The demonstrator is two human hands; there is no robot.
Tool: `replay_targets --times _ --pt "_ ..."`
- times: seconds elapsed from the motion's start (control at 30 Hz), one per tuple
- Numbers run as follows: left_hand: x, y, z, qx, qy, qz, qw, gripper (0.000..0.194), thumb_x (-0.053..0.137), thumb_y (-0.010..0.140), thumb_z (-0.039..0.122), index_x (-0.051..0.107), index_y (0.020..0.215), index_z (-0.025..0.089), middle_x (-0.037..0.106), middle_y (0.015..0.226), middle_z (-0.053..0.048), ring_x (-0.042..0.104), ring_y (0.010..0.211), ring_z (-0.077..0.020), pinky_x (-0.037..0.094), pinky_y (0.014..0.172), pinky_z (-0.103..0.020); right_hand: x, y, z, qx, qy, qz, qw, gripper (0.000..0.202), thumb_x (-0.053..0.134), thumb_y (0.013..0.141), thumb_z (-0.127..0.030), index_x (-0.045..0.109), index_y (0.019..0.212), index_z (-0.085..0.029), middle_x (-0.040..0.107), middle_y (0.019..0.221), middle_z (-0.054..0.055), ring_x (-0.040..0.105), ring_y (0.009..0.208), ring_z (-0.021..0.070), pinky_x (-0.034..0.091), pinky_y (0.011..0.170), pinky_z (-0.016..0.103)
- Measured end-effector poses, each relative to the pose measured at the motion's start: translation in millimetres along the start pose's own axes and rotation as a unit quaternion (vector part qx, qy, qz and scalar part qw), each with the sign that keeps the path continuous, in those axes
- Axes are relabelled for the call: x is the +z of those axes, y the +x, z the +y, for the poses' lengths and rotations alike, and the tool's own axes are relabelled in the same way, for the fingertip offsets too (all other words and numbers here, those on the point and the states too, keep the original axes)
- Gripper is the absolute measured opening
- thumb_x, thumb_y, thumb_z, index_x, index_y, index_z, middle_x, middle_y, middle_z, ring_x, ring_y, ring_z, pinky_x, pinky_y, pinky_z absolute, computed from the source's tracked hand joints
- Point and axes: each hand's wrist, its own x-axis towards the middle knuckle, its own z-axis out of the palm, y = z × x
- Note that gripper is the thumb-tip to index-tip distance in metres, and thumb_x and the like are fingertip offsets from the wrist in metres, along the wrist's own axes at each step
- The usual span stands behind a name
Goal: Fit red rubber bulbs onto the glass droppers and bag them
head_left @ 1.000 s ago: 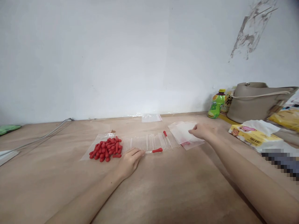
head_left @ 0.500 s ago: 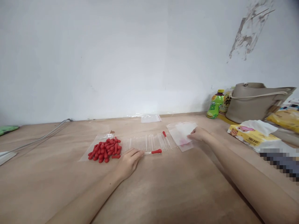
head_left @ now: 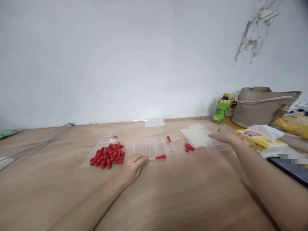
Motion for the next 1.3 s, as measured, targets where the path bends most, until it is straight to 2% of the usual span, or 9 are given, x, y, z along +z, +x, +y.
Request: replay_targets --times 0.07,0.13,0.23,0.33,0.43,0.53,0.7,0.83,1.3 --pt "0.5 0 0 0.000 0.001 0.001 1.000 0.023 0.041 0.086 0.013 0.057 0.101 0.016 0.062 0.085 -0.007 0.056 0.077 -0.0168 0.048 0.067 -0.030 1 -16 -26 -0.040 -0.009 0.021 0.999 0.045 0.066 0.058 -0.047 0.062 0.087 -0.013 0.057 0.100 0.019 0.048 0.095 0.0344 0.034 0.075 0.046" --pt "0.7 -1 -1 -0.002 0.004 0.000 1.000 0.023 0.040 0.086 0.013 0.056 0.101 0.017 0.062 0.086 -0.006 0.056 0.077 -0.0167 0.047 0.067 -0.029 2 -45 -61 -0.190 0.069 0.015 0.979 0.032 0.053 0.074 -0.043 0.060 0.090 -0.016 0.059 0.097 0.012 0.051 0.093 0.0243 0.034 0.080 0.037" --pt "0.2 -1 0 -0.006 0.012 -0.003 1.000 0.023 0.040 0.086 0.013 0.056 0.101 0.017 0.062 0.087 -0.007 0.056 0.078 -0.0170 0.047 0.068 -0.030 11 -99 -105 -0.392 0.154 -0.031 0.907 0.029 0.047 0.080 -0.044 0.060 0.088 -0.020 0.061 0.092 0.006 0.051 0.090 0.0201 0.029 0.084 0.035" --pt "-0.4 -1 1 -0.005 0.021 0.000 1.000 0.023 0.039 0.086 0.014 0.057 0.101 0.016 0.062 0.086 -0.007 0.056 0.078 -0.0171 0.047 0.067 -0.030 24 -143 -125 -0.505 0.168 -0.049 0.845 0.031 0.051 0.078 -0.045 0.059 0.098 -0.022 0.061 0.093 0.005 0.050 0.089 0.0201 0.024 0.085 0.038" --pt "0.3 1 2 0.012 0.027 0.003 1.000 0.023 0.039 0.086 0.014 0.057 0.102 0.016 0.062 0.085 -0.007 0.056 0.077 -0.0168 0.047 0.067 -0.030 37 -160 -127 -0.525 0.174 -0.033 0.833 0.024 0.048 0.082 -0.037 0.060 0.097 -0.022 0.063 0.087 0.005 0.051 0.083 0.0180 0.024 0.082 0.037" --pt "2.5 1 2 0.011 0.025 0.009 1.000 0.022 0.041 0.087 0.017 0.057 0.102 0.017 0.062 0.084 -0.006 0.056 0.076 -0.0162 0.047 0.066 -0.028 43 -160 -125 -0.524 0.183 -0.024 0.832 0.019 0.045 0.085 -0.028 0.062 0.091 -0.022 0.064 0.075 0.002 0.051 0.075 0.0148 0.024 0.080 0.036" --pt "5.0 -1 0 -0.032 0.022 -0.002 0.999 0.020 0.043 0.087 0.023 0.058 0.099 0.017 0.059 0.078 -0.004 0.056 0.069 -0.0141 0.047 0.061 -0.024 49 -156 -123 -0.531 0.210 -0.043 0.820 0.014 0.051 0.082 -0.029 0.063 0.083 -0.021 0.063 0.068 0.001 0.051 0.071 0.0148 0.030 0.076 0.034" --pt "4.9 -2 4 -0.010 0.018 -0.011 1.000 0.022 0.040 0.088 0.023 0.059 0.099 0.017 0.057 0.074 -0.004 0.055 0.065 -0.0127 0.045 0.058 -0.022 54 -155 -123 -0.523 0.273 -0.074 0.804 0.012 0.051 0.081 -0.026 0.061 0.082 -0.019 0.063 0.071 0.003 0.053 0.070 0.0148 0.039 0.066 0.028" --pt "6.8 -1 11 0.023 -0.017 0.008 1.000 0.020 0.043 0.087 0.020 0.059 0.099 0.016 0.055 0.068 -0.003 0.051 0.059 -0.0109 0.043 0.054 -0.020 36 -158 -129 -0.531 0.276 -0.130 0.790 0.010 0.053 0.079 -0.023 0.060 0.078 -0.016 0.059 0.070 0.004 0.054 0.066 0.0136 0.044 0.062 0.025"
